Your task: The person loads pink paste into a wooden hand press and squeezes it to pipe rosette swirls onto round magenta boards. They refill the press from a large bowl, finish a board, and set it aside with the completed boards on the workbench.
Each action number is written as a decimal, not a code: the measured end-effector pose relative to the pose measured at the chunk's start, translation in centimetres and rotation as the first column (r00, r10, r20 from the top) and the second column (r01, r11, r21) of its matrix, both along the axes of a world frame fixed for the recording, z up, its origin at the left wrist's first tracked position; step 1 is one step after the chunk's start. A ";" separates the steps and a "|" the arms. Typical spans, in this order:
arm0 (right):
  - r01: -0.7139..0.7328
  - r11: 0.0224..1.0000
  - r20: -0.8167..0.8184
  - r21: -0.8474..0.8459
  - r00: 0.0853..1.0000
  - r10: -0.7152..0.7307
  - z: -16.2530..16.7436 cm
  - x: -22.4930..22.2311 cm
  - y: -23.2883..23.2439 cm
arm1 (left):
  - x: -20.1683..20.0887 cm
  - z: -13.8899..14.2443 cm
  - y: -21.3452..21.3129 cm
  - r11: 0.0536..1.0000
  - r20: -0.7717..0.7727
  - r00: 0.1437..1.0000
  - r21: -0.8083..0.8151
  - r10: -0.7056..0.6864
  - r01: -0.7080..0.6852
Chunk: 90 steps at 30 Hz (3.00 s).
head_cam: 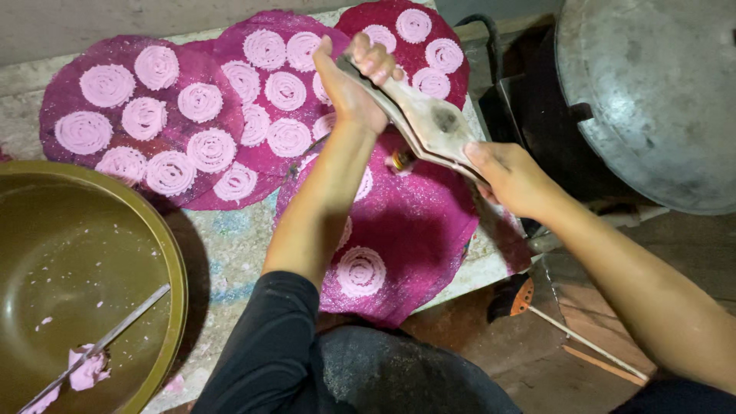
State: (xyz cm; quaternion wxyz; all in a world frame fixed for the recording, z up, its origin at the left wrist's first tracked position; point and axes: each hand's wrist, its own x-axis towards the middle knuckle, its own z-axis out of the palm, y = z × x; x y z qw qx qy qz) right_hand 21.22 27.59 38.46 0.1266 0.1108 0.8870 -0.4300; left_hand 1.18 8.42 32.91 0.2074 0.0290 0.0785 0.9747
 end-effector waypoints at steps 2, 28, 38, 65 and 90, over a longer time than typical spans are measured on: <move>0.036 0.999 0.061 0.039 0.997 -0.038 0.7 0.5 0.4 | 0.8 -0.4 0.6 1.000 0.070 0.998 -0.021 0.003 -0.002; 0.075 0.962 -0.223 0.262 0.975 -0.015 0.0 -2.3 -0.7 | -2.7 -0.9 2.3 0.998 0.090 0.994 -0.017 0.056 -0.055; 0.020 0.990 -0.124 0.143 0.992 -0.002 0.5 1.7 -0.8 | 1.7 0.1 0.7 0.998 0.101 0.995 -0.060 0.014 -0.008; 0.080 0.618 -0.342 -0.782 0.774 -0.533 -11.9 21.2 1.7 | 14.8 -2.2 -8.0 0.378 -0.527 0.703 -0.845 -0.478 -0.378; -0.531 0.759 -0.588 -0.377 0.770 0.246 -6.9 12.4 -36.8 | 37.4 5.3 -57.0 -0.403 -0.655 0.645 -0.508 -0.393 -0.762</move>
